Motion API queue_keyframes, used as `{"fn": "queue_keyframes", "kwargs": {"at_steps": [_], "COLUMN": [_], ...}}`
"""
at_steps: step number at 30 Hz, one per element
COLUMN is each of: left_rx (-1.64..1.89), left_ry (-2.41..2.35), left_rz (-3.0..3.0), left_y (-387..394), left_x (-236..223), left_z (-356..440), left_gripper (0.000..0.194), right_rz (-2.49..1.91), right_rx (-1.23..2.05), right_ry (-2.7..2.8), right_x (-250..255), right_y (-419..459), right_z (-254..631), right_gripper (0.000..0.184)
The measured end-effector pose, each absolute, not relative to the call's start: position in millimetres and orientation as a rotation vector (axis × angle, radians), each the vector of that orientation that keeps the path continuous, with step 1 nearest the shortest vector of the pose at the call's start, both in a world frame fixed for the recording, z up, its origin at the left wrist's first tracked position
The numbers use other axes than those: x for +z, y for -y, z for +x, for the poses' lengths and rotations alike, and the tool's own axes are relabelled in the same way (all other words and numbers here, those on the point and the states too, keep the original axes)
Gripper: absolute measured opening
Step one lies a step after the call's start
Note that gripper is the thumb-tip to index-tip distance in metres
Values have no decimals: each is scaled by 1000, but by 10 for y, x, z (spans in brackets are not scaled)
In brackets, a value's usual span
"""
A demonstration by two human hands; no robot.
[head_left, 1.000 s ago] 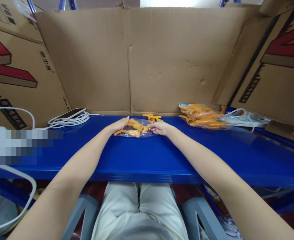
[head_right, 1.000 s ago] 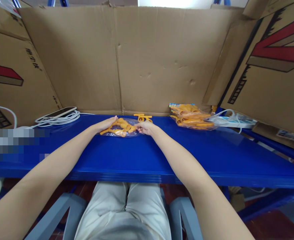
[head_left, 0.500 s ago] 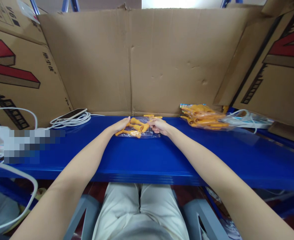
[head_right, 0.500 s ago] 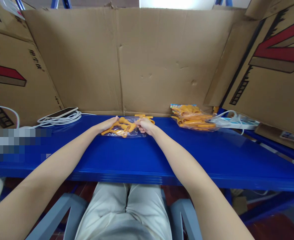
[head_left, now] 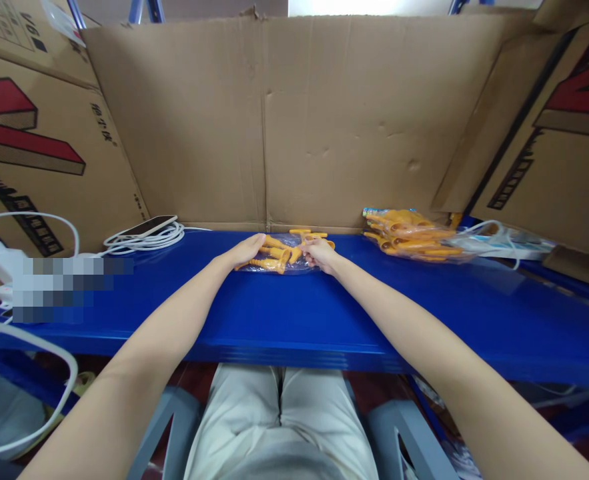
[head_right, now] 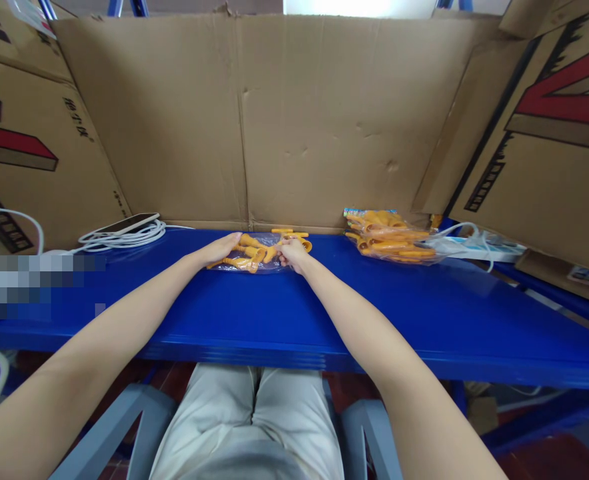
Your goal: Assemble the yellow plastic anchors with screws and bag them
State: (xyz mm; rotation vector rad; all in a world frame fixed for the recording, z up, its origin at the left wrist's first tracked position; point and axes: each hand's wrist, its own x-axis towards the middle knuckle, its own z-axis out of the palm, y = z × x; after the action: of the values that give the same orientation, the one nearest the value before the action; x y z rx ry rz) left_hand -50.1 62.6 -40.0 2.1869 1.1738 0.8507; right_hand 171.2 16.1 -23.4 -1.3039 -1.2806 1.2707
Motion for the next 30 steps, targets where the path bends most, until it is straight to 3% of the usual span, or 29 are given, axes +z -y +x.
{"fn": "queue_keyframes", "kwargs": {"at_steps": [5,14,24,30], "left_rx": [693,492,474,542], "left_ry": [-1537,-1454,-1502,-1603], "left_rz": [2388,2628,2677,2658], "left_y": [-565,-534,-790,-845], "left_x": [-319,-59,88,81], "left_z": [-461,-204,134,171], "left_gripper": [56,47,19,16], "right_rz": [-1339,-1298,-1207,-1175], "right_rx": [1282,1285,1294,1306], "right_ry": [1235,1204,1199,1193], "right_x": [-238,-201,-198,-213], "right_y": [-197,-120,-122,-164], "right_z": [1725,1723,1705,1684], "right_gripper": [27,20,19,18]}}
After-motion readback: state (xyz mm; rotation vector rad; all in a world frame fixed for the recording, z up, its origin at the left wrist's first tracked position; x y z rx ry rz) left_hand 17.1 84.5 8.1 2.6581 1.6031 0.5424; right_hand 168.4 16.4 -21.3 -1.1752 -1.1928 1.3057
